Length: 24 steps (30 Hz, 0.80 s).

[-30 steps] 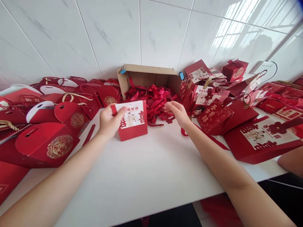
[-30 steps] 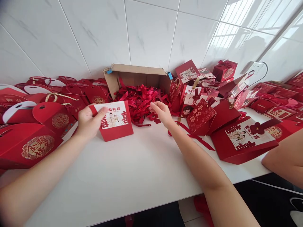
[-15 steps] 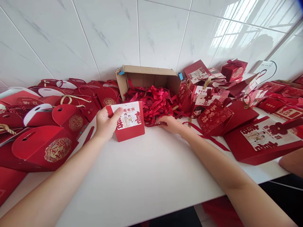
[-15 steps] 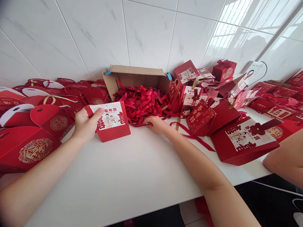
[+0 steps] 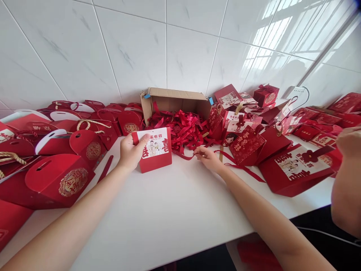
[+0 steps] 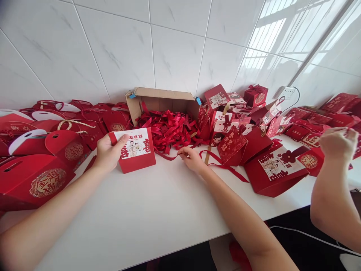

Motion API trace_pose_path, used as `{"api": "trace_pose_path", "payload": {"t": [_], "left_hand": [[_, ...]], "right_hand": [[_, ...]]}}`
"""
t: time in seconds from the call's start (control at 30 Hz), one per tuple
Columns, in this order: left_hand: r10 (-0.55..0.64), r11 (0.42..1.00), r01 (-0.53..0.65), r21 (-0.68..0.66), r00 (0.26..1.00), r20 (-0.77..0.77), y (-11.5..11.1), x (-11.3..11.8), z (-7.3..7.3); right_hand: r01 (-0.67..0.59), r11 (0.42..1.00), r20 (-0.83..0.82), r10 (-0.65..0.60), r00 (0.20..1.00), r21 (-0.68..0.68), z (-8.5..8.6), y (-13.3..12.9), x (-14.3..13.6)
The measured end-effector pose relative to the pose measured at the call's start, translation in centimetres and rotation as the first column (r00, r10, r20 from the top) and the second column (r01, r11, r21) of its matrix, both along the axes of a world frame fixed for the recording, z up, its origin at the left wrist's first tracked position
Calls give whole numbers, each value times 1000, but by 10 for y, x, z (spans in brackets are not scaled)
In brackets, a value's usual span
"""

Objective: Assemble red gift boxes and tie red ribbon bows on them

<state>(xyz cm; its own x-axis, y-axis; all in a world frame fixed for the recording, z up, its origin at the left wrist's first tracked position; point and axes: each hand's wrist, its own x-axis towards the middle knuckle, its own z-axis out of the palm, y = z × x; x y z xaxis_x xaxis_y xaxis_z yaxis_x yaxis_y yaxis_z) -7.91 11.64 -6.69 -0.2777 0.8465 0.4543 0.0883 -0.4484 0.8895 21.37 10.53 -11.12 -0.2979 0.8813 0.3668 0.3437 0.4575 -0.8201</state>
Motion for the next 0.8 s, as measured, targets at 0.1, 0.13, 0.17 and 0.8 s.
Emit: {"api": "trace_pose_path", "payload": {"t": [0.1,0.13,0.17,0.8], "left_hand": [[16,999,-14,33,998,-57,-4,3,3],[18,999,-14,48,996,-87,-8,6,4],[16,998,-9,64,992,-122,-11,10,6],[38,784,375,495,768,-640,-75,67,9]], "right_hand": [[-76,995,-132,68,989,-57,11,-11,5],[-105,993,-169,93,981,-63,15,-14,4],[-131,990,-200,116,973,-61,20,-17,3],[-460,888,-389,430,815,17,58,-77,-25]]}}
